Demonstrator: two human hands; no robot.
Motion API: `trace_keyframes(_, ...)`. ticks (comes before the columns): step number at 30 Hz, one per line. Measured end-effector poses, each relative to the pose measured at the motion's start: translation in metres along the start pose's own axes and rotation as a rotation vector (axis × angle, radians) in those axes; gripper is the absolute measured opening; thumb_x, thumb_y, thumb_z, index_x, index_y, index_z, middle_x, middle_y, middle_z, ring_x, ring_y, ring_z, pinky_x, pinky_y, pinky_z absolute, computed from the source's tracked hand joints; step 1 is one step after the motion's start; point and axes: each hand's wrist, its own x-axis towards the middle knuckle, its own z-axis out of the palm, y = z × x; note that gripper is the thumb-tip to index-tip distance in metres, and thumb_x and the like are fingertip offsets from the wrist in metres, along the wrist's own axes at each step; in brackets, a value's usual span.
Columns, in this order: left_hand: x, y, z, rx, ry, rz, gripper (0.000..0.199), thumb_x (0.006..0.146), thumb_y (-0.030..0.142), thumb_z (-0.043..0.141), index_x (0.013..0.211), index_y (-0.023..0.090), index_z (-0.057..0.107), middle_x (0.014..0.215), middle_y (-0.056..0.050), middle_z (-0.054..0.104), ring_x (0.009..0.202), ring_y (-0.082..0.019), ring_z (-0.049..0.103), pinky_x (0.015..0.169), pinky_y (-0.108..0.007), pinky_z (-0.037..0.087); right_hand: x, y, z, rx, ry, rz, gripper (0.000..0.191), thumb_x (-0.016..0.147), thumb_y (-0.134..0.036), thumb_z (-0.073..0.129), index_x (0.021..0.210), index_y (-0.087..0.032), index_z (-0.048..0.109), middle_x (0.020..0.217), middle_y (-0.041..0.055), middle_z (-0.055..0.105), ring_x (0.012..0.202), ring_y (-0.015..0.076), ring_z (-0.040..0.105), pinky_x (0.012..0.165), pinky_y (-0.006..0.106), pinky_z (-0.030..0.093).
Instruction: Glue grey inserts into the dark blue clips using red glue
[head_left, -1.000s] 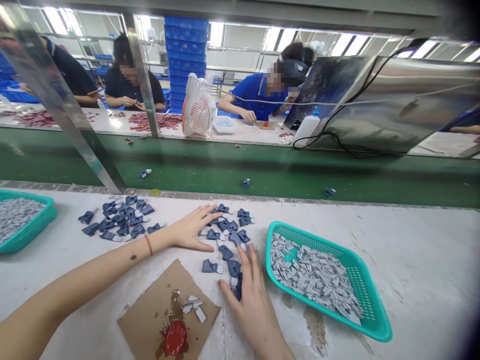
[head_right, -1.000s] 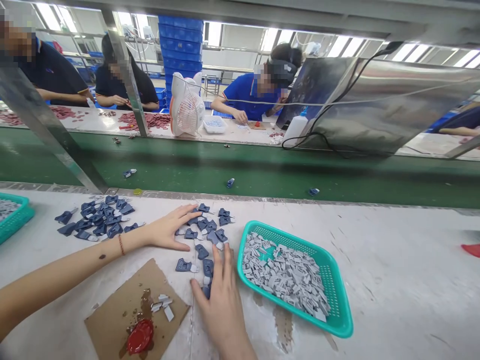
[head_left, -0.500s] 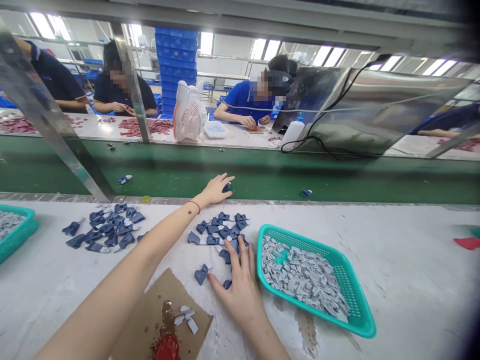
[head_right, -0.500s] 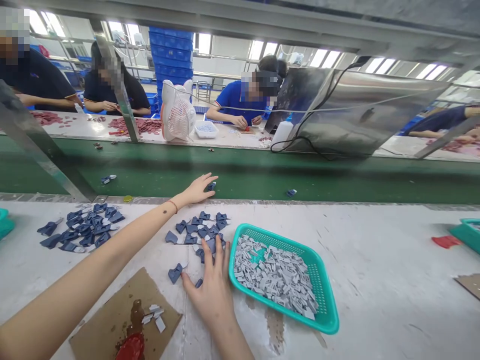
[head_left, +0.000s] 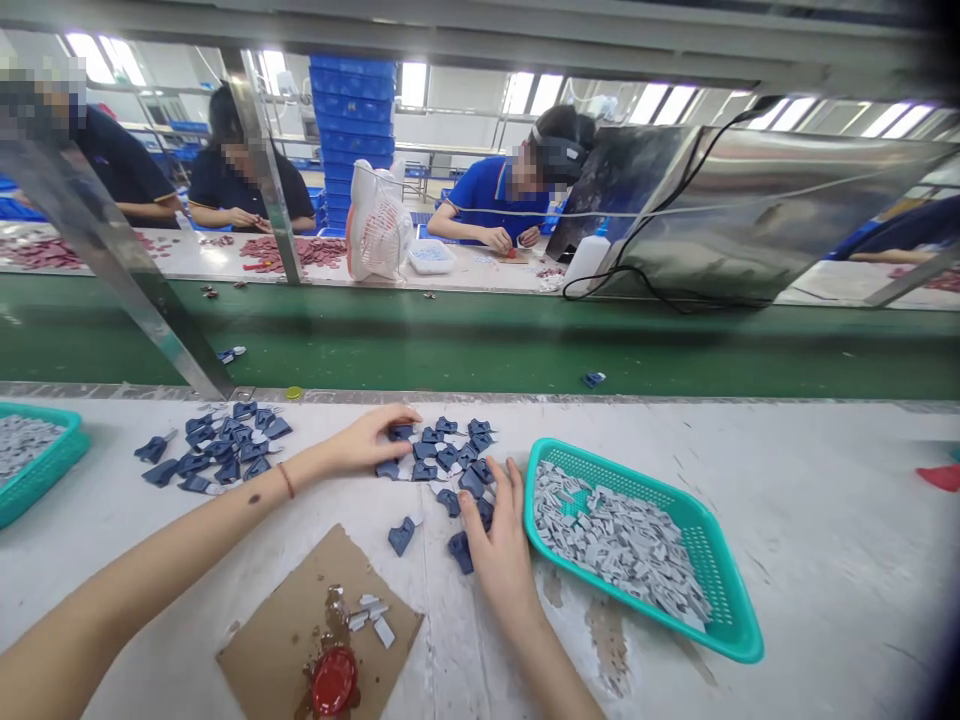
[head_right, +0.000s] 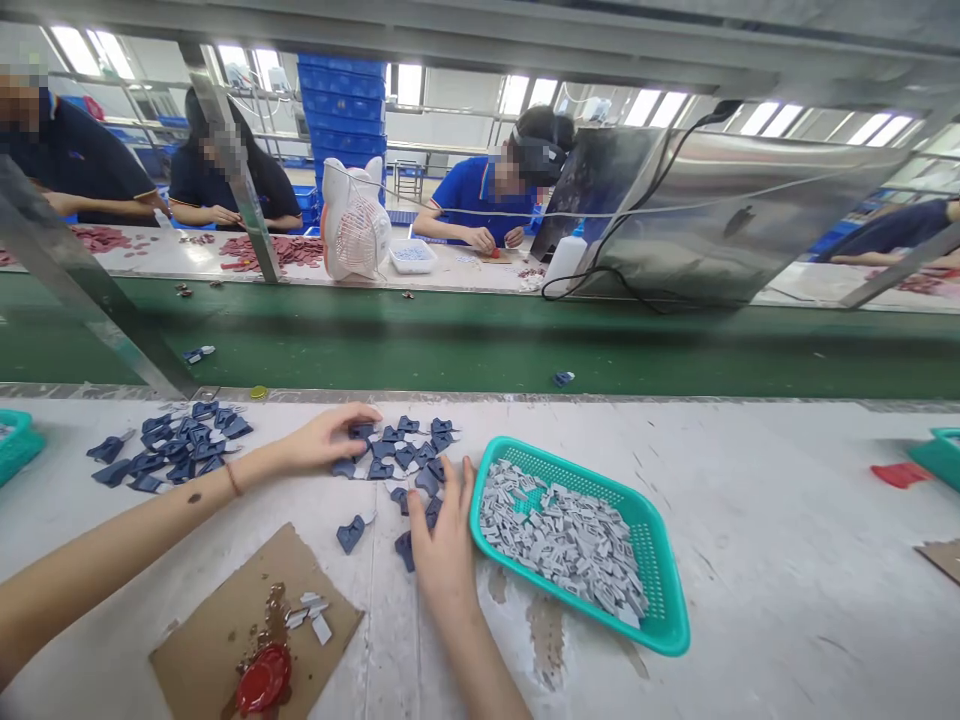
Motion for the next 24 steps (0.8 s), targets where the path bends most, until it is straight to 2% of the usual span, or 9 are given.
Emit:
trace_keyframes(2, -0.026, 0.011, 0.004, 0.059, -0.103, 0.006, 0.079, 0.074, 0.049, 0.074, 0.142, 0.026, 0.042, 0.155, -0.014, 0.035, 0.143, -0.034, 0.032, 0.115, -0.05, 0.032, 0.011, -0.001, 0.002, -0.017, 0.012, 0.01, 0.065, 0.092, -0.056, 0.036, 0.145, -0.018, 0.032, 0.16, 0.0163, 0.012, 0.149, 0.0305, 0.01, 0.118, 0.055, 0.023)
trace_keyframes(4, -0.04, 0.018, 0.01, 0.149, -0.172, 0.007, 0.108, 0.061, 0.059, 0.08, 0.151, 0.029, 0.029, 0.163, -0.014, 0.012, 0.148, -0.041, 0.009, 0.118, -0.059, 0.018, 0.027, -0.002, 0.005, -0.049, 0.03, 0.015, 0.067, 0.091, -0.058, 0.037, 0.145, -0.018, 0.034, 0.16, 0.0177, 0.011, 0.149, 0.0341, 0.008, 0.117, 0.058, 0.022)
trace_keyframes(5, -0.043, 0.02, 0.013, 0.185, -0.185, 0.008, 0.115, 0.057, 0.063, 0.08, 0.152, 0.03, 0.024, 0.163, -0.014, 0.009, 0.148, -0.043, 0.005, 0.117, -0.062, 0.014, 0.037, -0.003, 0.008, -0.069, 0.043, 0.015, 0.067, 0.091, -0.058, 0.038, 0.144, -0.017, 0.036, 0.16, 0.0183, 0.011, 0.149, 0.0365, 0.006, 0.116, 0.06, 0.021)
trace_keyframes(9, -0.04, 0.023, 0.03, 0.249, -0.15, 0.015, 0.12, 0.053, 0.072, 0.076, 0.152, 0.028, 0.025, 0.161, -0.016, 0.017, 0.146, -0.047, 0.008, 0.116, -0.066, 0.014, 0.074, -0.005, 0.019, -0.145, 0.053, -0.023, 0.061, 0.09, -0.055, 0.041, 0.136, -0.017, 0.048, 0.154, 0.0192, 0.03, 0.145, 0.043, 0.013, 0.112, 0.07, 0.013)
trace_keyframes(12, -0.034, 0.024, 0.042, 0.258, -0.062, -0.015, 0.112, 0.059, 0.072, 0.073, 0.151, 0.025, 0.028, 0.159, -0.016, 0.02, 0.146, -0.044, 0.012, 0.117, -0.062, 0.019, 0.085, -0.007, 0.022, -0.167, 0.021, -0.1, 0.048, 0.091, -0.05, 0.039, 0.122, -0.019, 0.06, 0.136, 0.0152, 0.053, 0.134, 0.0362, 0.036, 0.112, 0.063, 0.021)
trace_keyframes(15, -0.032, 0.027, 0.045, 0.247, 0.023, -0.035, 0.108, 0.064, 0.069, 0.071, 0.151, 0.022, 0.027, 0.158, -0.017, 0.023, 0.145, -0.039, 0.021, 0.118, -0.056, 0.024, 0.076, -0.008, 0.019, -0.175, -0.006, -0.155, 0.043, 0.093, -0.044, 0.035, 0.111, -0.018, 0.064, 0.118, 0.0129, 0.062, 0.119, 0.0292, 0.048, 0.109, 0.05, 0.033)
trace_keyframes(18, -0.033, 0.028, 0.034, 0.222, -0.05, -0.014, 0.107, 0.065, 0.069, 0.071, 0.15, 0.021, 0.029, 0.159, -0.018, 0.021, 0.145, -0.036, 0.021, 0.119, -0.052, 0.024, 0.054, -0.008, 0.011, -0.194, -0.054, -0.155, 0.046, 0.094, -0.047, 0.035, 0.118, -0.017, 0.06, 0.123, 0.014, 0.059, 0.122, 0.0297, 0.046, 0.11, 0.05, 0.033)
trace_keyframes(21, -0.034, 0.023, 0.012, 0.213, -0.161, 0.001, 0.105, 0.068, 0.067, 0.07, 0.153, 0.024, 0.023, 0.162, -0.016, 0.012, 0.148, -0.034, 0.015, 0.118, -0.05, 0.025, 0.026, -0.008, 0.0, -0.217, -0.159, -0.154, 0.063, 0.088, -0.056, 0.047, 0.139, -0.02, 0.045, 0.146, 0.0146, 0.043, 0.14, 0.0356, 0.028, 0.113, 0.056, 0.028)
trace_keyframes(24, -0.026, 0.012, -0.001, 0.29, -0.205, 0.061, 0.11, 0.066, 0.064, 0.074, 0.154, 0.027, 0.019, 0.163, -0.016, 0.008, 0.149, -0.037, 0.009, 0.119, -0.055, 0.018, 0.003, -0.009, -0.01, -0.279, -0.294, -0.167, 0.092, 0.071, -0.063, 0.067, 0.149, -0.031, 0.029, 0.162, 0.0089, 0.017, 0.148, 0.0414, 0.003, 0.115, 0.064, 0.019)
